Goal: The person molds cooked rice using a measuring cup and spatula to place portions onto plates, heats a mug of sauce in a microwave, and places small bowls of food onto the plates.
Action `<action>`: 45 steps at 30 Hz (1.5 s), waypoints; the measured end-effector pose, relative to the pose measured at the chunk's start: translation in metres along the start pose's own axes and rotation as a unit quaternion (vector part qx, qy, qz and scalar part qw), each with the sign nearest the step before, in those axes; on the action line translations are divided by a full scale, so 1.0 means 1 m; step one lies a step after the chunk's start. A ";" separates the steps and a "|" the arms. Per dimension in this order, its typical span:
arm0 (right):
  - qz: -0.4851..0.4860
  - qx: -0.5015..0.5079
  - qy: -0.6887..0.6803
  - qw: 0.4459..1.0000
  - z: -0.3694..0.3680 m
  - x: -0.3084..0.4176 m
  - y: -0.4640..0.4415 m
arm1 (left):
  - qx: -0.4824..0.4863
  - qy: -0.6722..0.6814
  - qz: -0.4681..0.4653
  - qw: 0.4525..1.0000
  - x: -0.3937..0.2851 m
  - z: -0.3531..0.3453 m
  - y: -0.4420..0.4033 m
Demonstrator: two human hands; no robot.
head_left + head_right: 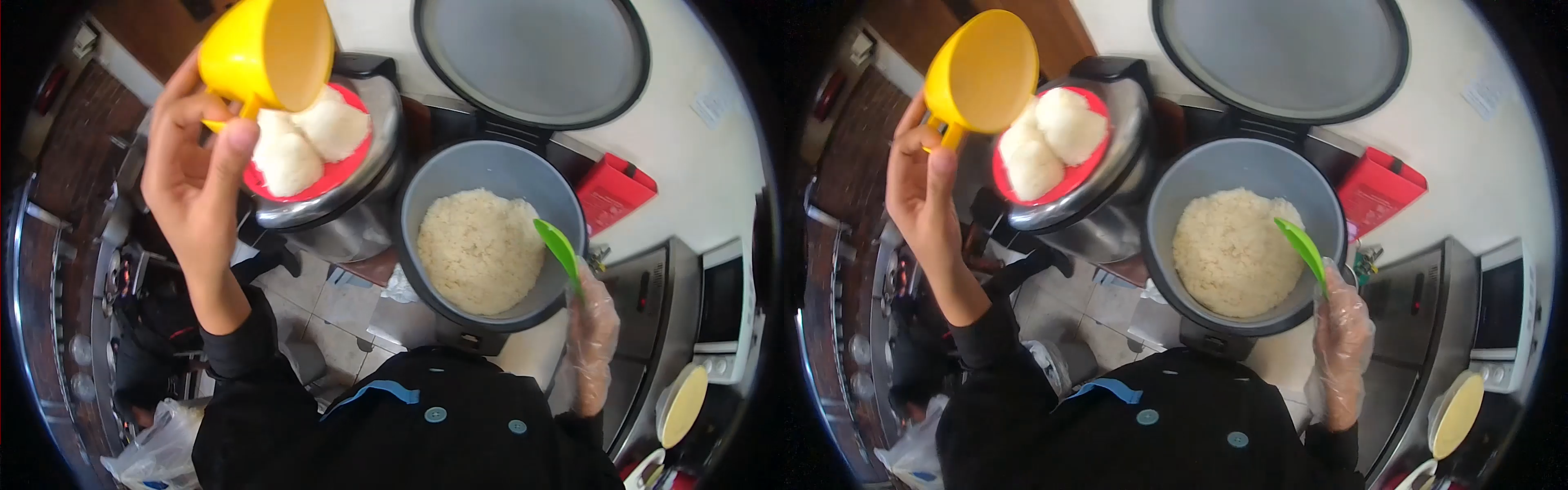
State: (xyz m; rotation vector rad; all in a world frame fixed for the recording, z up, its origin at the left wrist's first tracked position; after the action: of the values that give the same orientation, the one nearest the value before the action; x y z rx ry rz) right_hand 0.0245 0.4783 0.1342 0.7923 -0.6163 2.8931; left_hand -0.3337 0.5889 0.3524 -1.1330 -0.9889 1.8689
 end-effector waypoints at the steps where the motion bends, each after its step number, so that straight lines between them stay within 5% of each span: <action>1: 0.017 -0.025 0.023 0.999 0.003 -0.006 0.009 | 0.012 0.044 0.019 0.999 0.001 -0.020 0.004; 2: 0.071 -0.009 0.066 0.995 -0.003 -0.004 0.015 | 0.037 0.086 0.040 0.995 0.002 -0.044 0.008; 4: -0.024 0.150 0.176 0.973 -0.037 -0.044 0.034 | 0.104 0.134 0.073 0.983 0.001 -0.098 0.018; 7: -0.074 0.097 0.140 0.983 -0.010 -0.044 0.029 | 0.172 0.240 0.184 0.938 0.008 -0.183 0.045; 11: -0.088 0.113 0.121 0.982 -0.009 -0.049 -0.014 | 0.360 0.080 0.142 0.919 0.020 -0.278 0.082; 13: -0.072 0.229 0.172 0.955 -0.037 -0.037 -0.048 | 0.361 0.047 0.133 0.922 0.025 -0.292 0.096; 15: 0.109 0.192 0.113 0.969 -0.080 -0.028 -0.074 | 0.332 0.011 0.099 0.938 0.028 -0.297 0.105; 17: 0.281 0.226 0.184 0.915 -0.160 -0.039 -0.087 | 0.369 -0.008 0.149 0.918 0.042 -0.308 0.115; 20: 0.274 0.277 0.230 0.892 -0.272 -0.091 -0.118 | 0.492 -0.092 0.242 0.832 0.098 -0.343 0.160; 22: 0.374 0.145 0.257 0.879 -0.316 -0.117 -0.121 | 0.545 -0.150 0.258 0.783 0.145 -0.365 0.199; 27: 0.303 0.362 0.113 0.874 -0.338 -0.134 -0.081 | 0.579 -0.158 0.221 0.769 0.222 -0.419 0.282; 30: 0.274 0.434 0.061 0.856 -0.339 -0.142 -0.060 | 0.632 -0.081 0.115 0.762 0.209 -0.456 0.303; 32: 0.260 0.472 0.029 0.842 -0.344 -0.145 -0.045 | 0.709 -0.062 0.122 0.692 0.193 -0.464 0.314; 37: 0.264 0.587 0.040 0.764 -0.375 -0.153 0.016 | 0.755 -0.028 0.128 0.642 0.185 -0.482 0.336; 45: 0.227 0.497 0.053 0.836 -0.393 -0.130 0.006 | 0.667 -0.056 0.272 0.692 0.201 -0.470 0.313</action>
State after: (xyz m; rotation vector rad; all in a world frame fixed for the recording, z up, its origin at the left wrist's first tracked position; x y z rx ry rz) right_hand -0.0497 0.6340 -0.2421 0.5506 0.9620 3.5807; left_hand -0.0321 0.7369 -0.1437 -0.3313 0.8323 2.3103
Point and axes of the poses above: each hand's wrist, its own y-axis away from the middle knuckle, its own z-axis out of the back of the hand, x = y × z, the point moved 10 cm from there along -y, towards the middle knuckle, and after that the axes turned 1 degree about x, right-handed, at the moved point
